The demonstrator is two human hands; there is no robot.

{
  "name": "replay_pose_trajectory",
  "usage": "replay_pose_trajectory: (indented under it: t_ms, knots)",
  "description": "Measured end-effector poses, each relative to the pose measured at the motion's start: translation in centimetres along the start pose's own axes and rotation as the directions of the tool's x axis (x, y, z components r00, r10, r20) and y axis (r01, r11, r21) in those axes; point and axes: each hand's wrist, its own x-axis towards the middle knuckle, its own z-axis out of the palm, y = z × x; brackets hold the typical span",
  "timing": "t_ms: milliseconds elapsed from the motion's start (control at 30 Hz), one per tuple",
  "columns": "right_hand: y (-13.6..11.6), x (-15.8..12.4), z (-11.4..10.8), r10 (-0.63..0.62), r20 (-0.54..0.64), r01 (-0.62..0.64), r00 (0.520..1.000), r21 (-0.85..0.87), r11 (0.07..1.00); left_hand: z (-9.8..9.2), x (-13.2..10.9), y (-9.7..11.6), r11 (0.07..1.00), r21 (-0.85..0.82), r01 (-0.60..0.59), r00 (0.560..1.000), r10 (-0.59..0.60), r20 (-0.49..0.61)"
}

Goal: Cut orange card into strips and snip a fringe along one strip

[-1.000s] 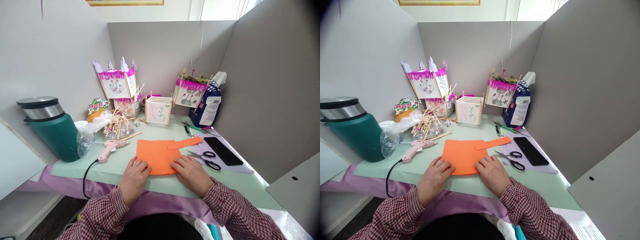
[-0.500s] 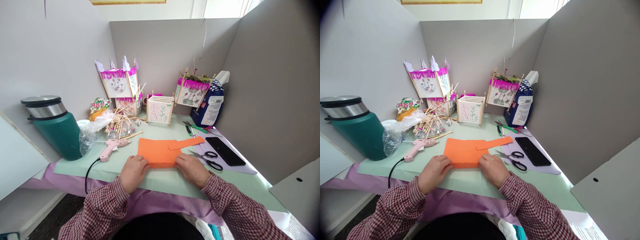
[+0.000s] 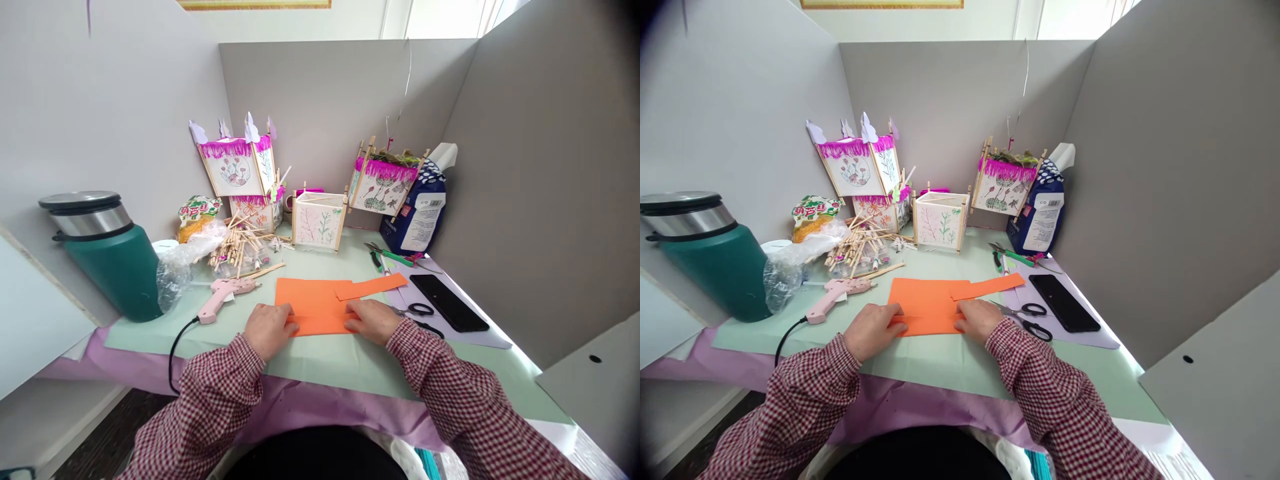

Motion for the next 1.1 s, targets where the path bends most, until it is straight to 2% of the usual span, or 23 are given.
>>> replay_pose_trajectory:
  t_ms: [100, 200, 267, 300, 367, 400, 500, 633, 700, 733, 800, 833, 867, 933, 1000, 1100]
  knots:
    - [0.5, 0.4, 0.1, -0.014, -0.005, 0.014, 1.000, 0.063, 0.998, 0.1, -0.3, 0.2, 1.000, -0.005, 0.026, 0.999, -0.026, -0.042]
    - [0.7, 0.7, 0.1, -0.046, -0.004, 0.046, 0.999, 0.102, 0.994, 0.5, -1.0, 0.9, 0.996, 0.076, 0.046, 0.969, -0.026, -0.244]
    - [0.6, 0.8, 0.1, -0.058, 0.002, 0.057, 0.998, 0.106, 0.993, 1.0, -1.5, 1.9, 0.990, 0.135, -0.048, 0.931, 0.093, -0.353]
    - [0.6, 0.8, 0.1, -0.063, 0.003, 0.062, 0.998, 0.105, 0.993, 1.4, -1.8, 2.4, 0.980, 0.150, -0.130, 0.914, 0.177, -0.365]
    - [0.6, 0.8, 0.2, -0.082, -0.004, 0.082, 0.997, 0.103, 0.991, 2.3, -2.2, 3.6, 0.949, 0.138, -0.283, 0.894, 0.313, -0.321]
    - [0.7, 0.8, 0.2, -0.092, -0.008, 0.093, 0.996, 0.102, 0.990, 2.8, -2.3, 4.1, 0.942, 0.118, -0.315, 0.895, 0.336, -0.294]
    - [0.9, 0.7, 0.4, -0.101, -0.021, 0.102, 0.995, 0.102, 0.989, 4.3, -2.8, 5.2, 0.949, 0.076, -0.305, 0.919, 0.315, -0.236]
    - [0.8, 0.0, 0.4, -0.084, -0.071, 0.092, 0.994, 0.106, 0.990, 5.4, -3.3, 5.8, 0.966, 0.076, -0.249, 0.938, 0.260, -0.229]
    - [0.1, -0.8, 0.5, -0.070, -0.193, 0.081, 0.979, 0.054, 0.995, 5.6, -3.5, 6.0, 0.972, 0.079, -0.222, 0.943, 0.234, -0.238]
    - [-0.5, -1.4, 0.7, -0.069, -0.283, 0.075, 0.957, 0.009, 0.997, 5.7, -3.5, 6.1, 0.974, 0.080, -0.211, 0.944, 0.224, -0.242]
    - [-1.9, -2.5, 1.5, -0.109, -0.456, 0.081, 0.883, -0.080, 0.993, 5.8, -3.6, 6.2, 0.977, 0.080, -0.199, 0.945, 0.213, -0.250]
    - [-2.6, -3.1, 2.1, -0.155, -0.500, 0.117, 0.852, -0.107, 0.987, 5.8, -3.6, 6.3, 0.977, 0.079, -0.197, 0.945, 0.211, -0.252]
    - [-3.3, -3.6, 2.8, -0.210, -0.510, 0.175, 0.834, -0.116, 0.978, 5.8, -3.6, 6.3, 0.977, 0.078, -0.198, 0.944, 0.212, -0.252]
    - [-4.2, -4.3, 4.2, -0.295, -0.464, 0.276, 0.835, -0.110, 0.955, 5.8, -3.7, 6.3, 0.976, 0.076, -0.204, 0.942, 0.217, -0.255]
    - [-4.2, -4.7, 5.4, -0.290, -0.408, 0.278, 0.866, -0.089, 0.956, 5.8, -3.7, 6.3, 0.974, 0.082, -0.210, 0.939, 0.225, -0.260]
    - [-3.0, -5.0, 5.9, -0.233, -0.348, 0.227, 0.908, -0.059, 0.972, 5.8, -3.9, 5.9, 0.972, 0.109, -0.210, 0.935, 0.232, -0.267]
